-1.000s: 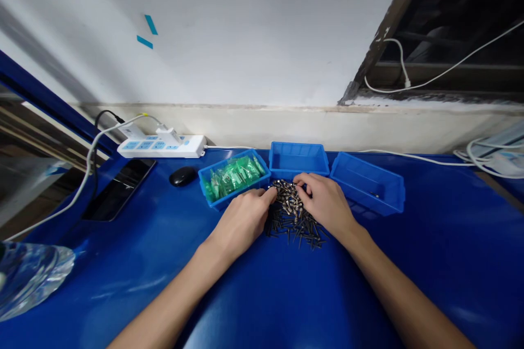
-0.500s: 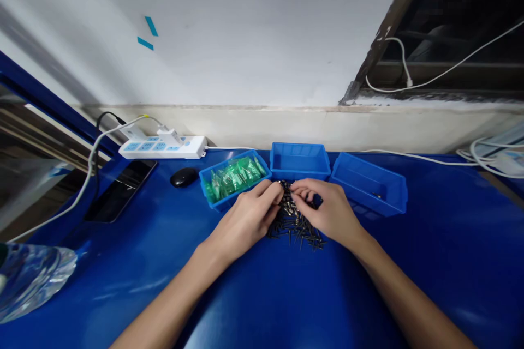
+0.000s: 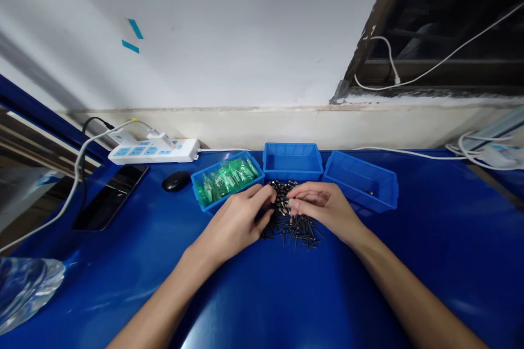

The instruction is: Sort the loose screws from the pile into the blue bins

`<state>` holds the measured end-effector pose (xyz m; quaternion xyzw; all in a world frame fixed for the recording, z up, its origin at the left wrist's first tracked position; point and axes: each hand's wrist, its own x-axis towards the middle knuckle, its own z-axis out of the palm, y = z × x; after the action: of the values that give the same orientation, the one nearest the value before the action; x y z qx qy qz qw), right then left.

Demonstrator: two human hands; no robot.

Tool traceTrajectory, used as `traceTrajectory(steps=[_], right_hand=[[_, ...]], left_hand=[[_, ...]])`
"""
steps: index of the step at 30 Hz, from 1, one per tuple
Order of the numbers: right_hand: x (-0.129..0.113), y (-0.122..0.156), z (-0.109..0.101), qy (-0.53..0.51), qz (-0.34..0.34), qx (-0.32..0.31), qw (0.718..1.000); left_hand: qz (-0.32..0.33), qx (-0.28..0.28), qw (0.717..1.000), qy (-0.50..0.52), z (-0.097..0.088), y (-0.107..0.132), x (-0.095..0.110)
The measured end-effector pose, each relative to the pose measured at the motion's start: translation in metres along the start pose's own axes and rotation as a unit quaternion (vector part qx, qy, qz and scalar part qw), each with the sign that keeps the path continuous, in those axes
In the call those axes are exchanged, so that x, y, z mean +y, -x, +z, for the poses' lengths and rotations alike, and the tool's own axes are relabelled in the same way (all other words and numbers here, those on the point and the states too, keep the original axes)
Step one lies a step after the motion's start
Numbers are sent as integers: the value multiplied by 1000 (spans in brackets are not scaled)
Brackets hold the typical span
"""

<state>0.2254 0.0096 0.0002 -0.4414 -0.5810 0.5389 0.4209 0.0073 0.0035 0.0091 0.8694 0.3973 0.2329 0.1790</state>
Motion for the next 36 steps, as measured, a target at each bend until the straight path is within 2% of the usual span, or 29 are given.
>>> traceTrajectory(steps=[3,5,13,20,24,29,32,36], right_hand=[[5,-2,-3,-33,-58,74,995],[11,-3,-5,-41,-84,99,991],[21,-3,-4,-16,-105,134,985],[11,-1,2,13,-80,87,993],[9,2,5,66,-92,75,991],[6,5,6,138,-93,7,986],[5,5,6,121,-67,-31,990],[5,5,5,66,-22,-50,996]], left_hand=[[-19,-40,999,-30,1,0,-5],[-28,-54,998,-30,3,-1,-7],[-44,-66,997,-20,2,-2,-4],[-49,-33,998,38,3,-3,-6],[-23,6,997,75,1,-2,-4],[8,43,994,96,0,-1,1],[15,49,993,105,0,-1,3],[18,35,993,109,-1,-1,3]])
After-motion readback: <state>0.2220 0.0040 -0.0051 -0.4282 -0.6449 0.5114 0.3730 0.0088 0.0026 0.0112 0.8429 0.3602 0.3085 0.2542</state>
